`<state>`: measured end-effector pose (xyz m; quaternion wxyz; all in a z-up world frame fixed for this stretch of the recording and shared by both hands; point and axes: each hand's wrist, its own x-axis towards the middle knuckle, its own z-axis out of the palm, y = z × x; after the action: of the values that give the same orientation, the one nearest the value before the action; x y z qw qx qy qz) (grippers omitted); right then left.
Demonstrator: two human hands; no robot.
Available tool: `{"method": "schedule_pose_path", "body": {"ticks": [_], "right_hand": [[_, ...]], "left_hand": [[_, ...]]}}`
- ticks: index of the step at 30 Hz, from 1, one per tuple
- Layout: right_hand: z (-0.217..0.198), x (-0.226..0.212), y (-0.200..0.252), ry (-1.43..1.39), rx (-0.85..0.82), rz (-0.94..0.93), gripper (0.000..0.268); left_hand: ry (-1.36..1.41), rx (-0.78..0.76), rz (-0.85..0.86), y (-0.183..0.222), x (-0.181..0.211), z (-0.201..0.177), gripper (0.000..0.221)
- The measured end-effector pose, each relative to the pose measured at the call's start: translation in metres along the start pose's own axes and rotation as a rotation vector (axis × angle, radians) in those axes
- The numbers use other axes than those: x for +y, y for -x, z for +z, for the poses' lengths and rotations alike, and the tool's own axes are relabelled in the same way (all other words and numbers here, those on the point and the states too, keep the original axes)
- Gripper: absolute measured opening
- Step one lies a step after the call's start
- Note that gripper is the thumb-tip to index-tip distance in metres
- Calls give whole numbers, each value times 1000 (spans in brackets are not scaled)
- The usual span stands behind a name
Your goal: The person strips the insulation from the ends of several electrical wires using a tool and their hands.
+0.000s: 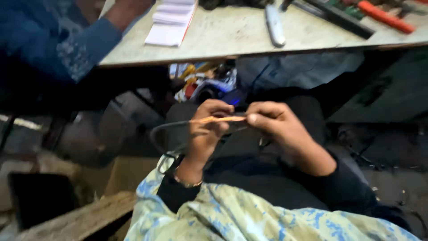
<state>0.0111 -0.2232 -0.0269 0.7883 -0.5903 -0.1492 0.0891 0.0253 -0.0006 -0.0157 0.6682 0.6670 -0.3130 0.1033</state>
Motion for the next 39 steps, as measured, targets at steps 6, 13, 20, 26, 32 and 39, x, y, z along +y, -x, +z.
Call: {"method": "schedule_pose_path", "body": {"ticks": [6, 13, 20, 26, 32, 39], "right_hand": [[-3, 3, -4, -168, 22, 141, 22], [-16, 22, -12, -340, -93, 192, 32], [-24, 15, -22, 93, -379, -95, 38], [-27, 43, -25, 127, -278, 81, 31], [-6, 76, -37, 100, 10, -13, 29], [-5, 78, -37, -43, 67, 21, 30]], "left_hand": [[30, -39, 49, -1, 4, 15, 34], [138, -123, -44, -3, -5, 12, 26], [-135, -33, 137, -6, 0, 2, 17], [-242, 80, 115, -8, -22, 1, 5], [-430, 277, 231, -6, -60, 20, 10], [-574, 250, 292, 4, -75, 23, 13]]}}
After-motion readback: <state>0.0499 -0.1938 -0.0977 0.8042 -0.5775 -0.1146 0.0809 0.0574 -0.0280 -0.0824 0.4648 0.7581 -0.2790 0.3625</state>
